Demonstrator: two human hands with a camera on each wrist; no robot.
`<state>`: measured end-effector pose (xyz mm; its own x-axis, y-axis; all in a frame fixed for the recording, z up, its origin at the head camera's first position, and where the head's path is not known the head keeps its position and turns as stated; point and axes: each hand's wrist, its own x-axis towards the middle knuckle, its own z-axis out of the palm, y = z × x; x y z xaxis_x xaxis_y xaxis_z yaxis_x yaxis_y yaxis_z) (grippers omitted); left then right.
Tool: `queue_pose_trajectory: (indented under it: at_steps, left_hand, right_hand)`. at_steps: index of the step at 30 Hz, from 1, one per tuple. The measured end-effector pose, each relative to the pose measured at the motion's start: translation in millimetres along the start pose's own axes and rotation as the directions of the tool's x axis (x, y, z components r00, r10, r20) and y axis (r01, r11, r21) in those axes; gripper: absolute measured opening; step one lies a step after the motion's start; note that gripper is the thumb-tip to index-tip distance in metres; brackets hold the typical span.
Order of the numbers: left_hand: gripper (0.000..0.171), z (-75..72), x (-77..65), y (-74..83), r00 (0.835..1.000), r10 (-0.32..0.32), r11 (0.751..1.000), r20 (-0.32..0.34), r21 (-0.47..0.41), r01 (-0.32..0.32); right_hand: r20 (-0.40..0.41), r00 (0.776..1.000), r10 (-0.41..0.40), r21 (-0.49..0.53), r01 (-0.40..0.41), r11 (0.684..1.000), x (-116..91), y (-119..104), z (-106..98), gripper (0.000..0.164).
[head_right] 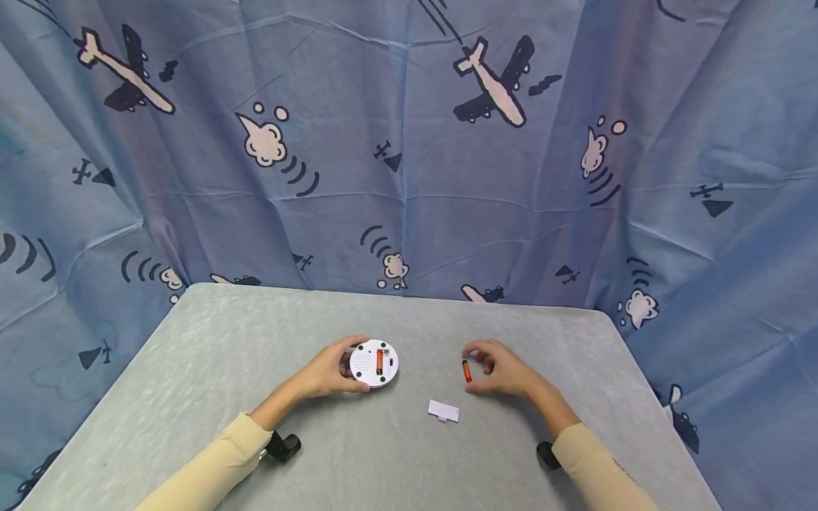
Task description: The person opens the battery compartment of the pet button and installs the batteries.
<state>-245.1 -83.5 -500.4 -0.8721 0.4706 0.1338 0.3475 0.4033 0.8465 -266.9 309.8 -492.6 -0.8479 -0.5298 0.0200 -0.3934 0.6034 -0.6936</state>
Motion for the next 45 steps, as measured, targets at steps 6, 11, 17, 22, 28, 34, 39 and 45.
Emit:
queue_pose_trajectory:
  at_steps: [6, 11, 17, 22, 28, 34, 39, 45]
  left_hand:
    - [0.089, 0.2, -0.7, -0.1, 1.0, 0.009, 1.0, -0.002, 0.001, -0.009]
    - [0.089, 0.1, -0.9, -0.4, 1.0, 0.0, 1.0, 0.003, 0.004, 0.0]
    - [0.089, 0.0, -0.3, -0.8, 1.0, 0.002, 1.0, 0.004, 0.014, -0.002]
    - [0.089, 0.7, -0.3, -1.1, 1.0, 0.012, 0.999, 0.001, 0.038, -0.012]
    - [0.09, 0.0, -0.9, -0.2, 1.0, 0.008, 0.999, -0.006, 0.041, -0.007]
    - [0.09, -0.7, -0.1, 1.0, 1.0, 0.009, 0.998, -0.004, 0.061, -0.009]
    - [0.09, -0.5, -0.5, 2.5, 1.0, 0.01, 0.998, -0.001, 0.059, -0.01]
    - [0.09, 0.5, -0.6, 1.6, 1.0, 0.011, 0.998, 0.001, 0.062, -0.011]
  right_hand:
    - [0.008, 1.0, -0.007, 0.012, 0.007, 1.0, 1.2, -0.5, -0.1, 0.043]
    - [0.002, 1.0, -0.006, 0.03, 0.005, 1.0, 1.5, -0.1, 0.6, 0.042]
    - [-0.009, 1.0, 0.022, 0.027, -0.021, 0.999, 2.4, -0.2, 2.6, 0.042]
    - [-0.012, 1.0, 0.028, 0.035, -0.028, 0.999, 3.6, -6.2, 5.0, 0.044]
    - [-0.01, 1.0, -0.005, 0.066, 0.005, 0.998, 10.7, -18.7, 9.5, 0.042]
    - [-0.04, 0.999, -0.03, 0.096, 0.033, 0.995, 22.8, -31.1, 16.0, 0.042]
    - [-0.05, 0.996, -0.073, 0.111, 0.078, 0.991, 31.8, -41.2, 23.3, 0.042]
    - [-0.051, 0.992, -0.113, 0.131, 0.119, 0.984, 40.8, -50.6, 32.7, 0.041]
